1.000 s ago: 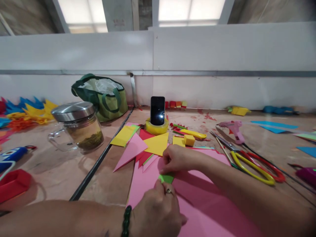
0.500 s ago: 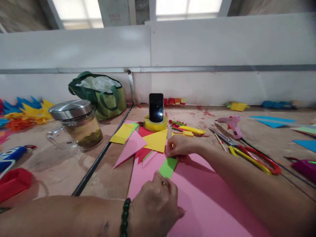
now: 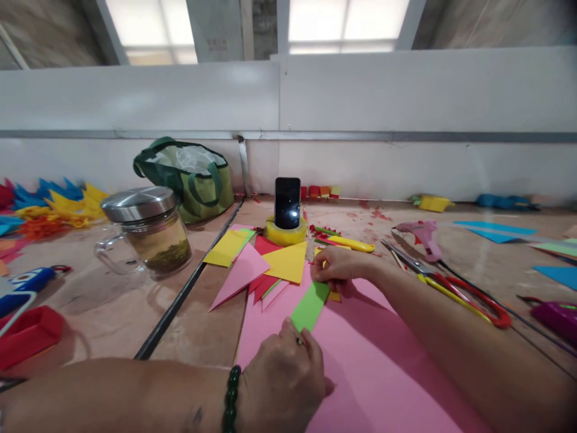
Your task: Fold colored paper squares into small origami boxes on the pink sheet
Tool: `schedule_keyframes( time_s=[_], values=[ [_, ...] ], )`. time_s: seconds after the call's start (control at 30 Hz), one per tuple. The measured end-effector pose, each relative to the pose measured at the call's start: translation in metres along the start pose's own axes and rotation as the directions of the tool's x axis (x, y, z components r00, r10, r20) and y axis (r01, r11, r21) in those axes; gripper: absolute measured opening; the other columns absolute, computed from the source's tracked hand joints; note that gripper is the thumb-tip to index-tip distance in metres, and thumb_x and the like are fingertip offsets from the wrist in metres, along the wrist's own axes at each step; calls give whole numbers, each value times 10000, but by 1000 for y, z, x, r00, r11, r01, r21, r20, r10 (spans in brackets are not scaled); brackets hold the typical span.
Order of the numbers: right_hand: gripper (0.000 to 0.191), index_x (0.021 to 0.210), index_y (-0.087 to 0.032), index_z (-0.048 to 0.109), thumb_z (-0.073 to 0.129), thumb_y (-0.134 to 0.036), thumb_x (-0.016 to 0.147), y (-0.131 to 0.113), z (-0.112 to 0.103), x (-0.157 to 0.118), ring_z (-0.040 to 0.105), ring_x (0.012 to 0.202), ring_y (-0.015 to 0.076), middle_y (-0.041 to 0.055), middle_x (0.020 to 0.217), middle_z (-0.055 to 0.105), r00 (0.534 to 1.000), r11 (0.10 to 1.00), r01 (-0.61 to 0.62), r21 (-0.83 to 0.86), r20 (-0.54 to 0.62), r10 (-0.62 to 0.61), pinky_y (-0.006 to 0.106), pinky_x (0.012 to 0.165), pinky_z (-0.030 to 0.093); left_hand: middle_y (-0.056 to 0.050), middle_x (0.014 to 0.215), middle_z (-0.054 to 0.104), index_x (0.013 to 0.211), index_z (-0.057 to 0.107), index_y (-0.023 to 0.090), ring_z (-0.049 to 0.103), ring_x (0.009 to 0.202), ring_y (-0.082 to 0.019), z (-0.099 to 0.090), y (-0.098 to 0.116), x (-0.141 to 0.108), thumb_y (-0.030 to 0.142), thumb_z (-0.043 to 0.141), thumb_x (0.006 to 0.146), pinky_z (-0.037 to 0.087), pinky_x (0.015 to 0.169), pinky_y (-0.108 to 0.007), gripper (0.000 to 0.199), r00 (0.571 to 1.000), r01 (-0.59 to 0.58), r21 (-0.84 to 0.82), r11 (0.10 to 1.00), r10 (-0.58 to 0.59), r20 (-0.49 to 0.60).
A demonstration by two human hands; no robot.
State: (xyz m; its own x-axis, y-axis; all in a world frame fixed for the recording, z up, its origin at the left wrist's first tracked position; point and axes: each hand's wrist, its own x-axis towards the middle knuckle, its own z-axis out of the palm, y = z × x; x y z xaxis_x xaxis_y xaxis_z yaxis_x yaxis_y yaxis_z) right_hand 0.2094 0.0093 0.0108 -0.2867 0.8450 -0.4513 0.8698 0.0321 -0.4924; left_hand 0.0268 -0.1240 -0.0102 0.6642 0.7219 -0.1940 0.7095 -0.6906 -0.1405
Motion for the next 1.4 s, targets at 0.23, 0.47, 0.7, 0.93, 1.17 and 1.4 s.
schedule_keyframes(
  time_s=[0.23,0.47,0.7,0.93,1.17,1.4],
  values=[
    [323,717,-176,634,722,-478,641,-30,27,-16,584,659,164,24,707,657,974,969,179,-173,-108,-199,222,486,344,-350,1020,639,1252,530,-65,686,806,-328,4,1,-1,398,441,942,567,540,-353,565,995,-90,83,992,94,-36],
    [158,740,-169,617,639,-325,731,-24,26,-5,577,530,121,-5,584,634,987,981,156,-115,-15,-158,193,463,386,-321,961,657,1194,575,-66,673,767,-308,10,0,-2,393,465,936,551,509,-344,538,986,-97,88,991,108,-127],
    [80,739,-152,616,607,-231,723,-25,20,-15,562,564,130,30,660,652,978,974,121,-194,-144,-150,210,470,347,-227,919,676,1089,645,-24,663,757,-280,-4,1,0,341,501,925,558,502,-328,425,991,-119,14,993,119,-57],
    [147,654,-175,617,684,-305,668,-44,42,-19,523,550,110,-17,602,614,974,964,217,-154,-38,-225,202,450,327,-294,942,673,1203,562,-94,676,755,-304,-3,3,-2,314,403,961,552,482,-333,501,987,-160,101,982,162,-9],
    [151,638,-176,597,637,-279,740,-13,12,2,566,487,127,-6,510,610,989,987,76,-139,-116,-93,213,471,371,-327,1024,652,1246,519,-104,682,779,-297,-2,1,0,292,396,966,545,478,-314,500,985,-170,122,978,167,35],
    [169,651,-184,605,704,-321,663,-25,22,-14,549,565,131,-5,615,624,967,974,121,-193,-197,-159,217,465,329,-287,910,687,1219,556,-84,672,694,-272,-5,1,-1,291,437,951,500,421,-287,475,983,-179,161,970,183,-10]
  ],
)
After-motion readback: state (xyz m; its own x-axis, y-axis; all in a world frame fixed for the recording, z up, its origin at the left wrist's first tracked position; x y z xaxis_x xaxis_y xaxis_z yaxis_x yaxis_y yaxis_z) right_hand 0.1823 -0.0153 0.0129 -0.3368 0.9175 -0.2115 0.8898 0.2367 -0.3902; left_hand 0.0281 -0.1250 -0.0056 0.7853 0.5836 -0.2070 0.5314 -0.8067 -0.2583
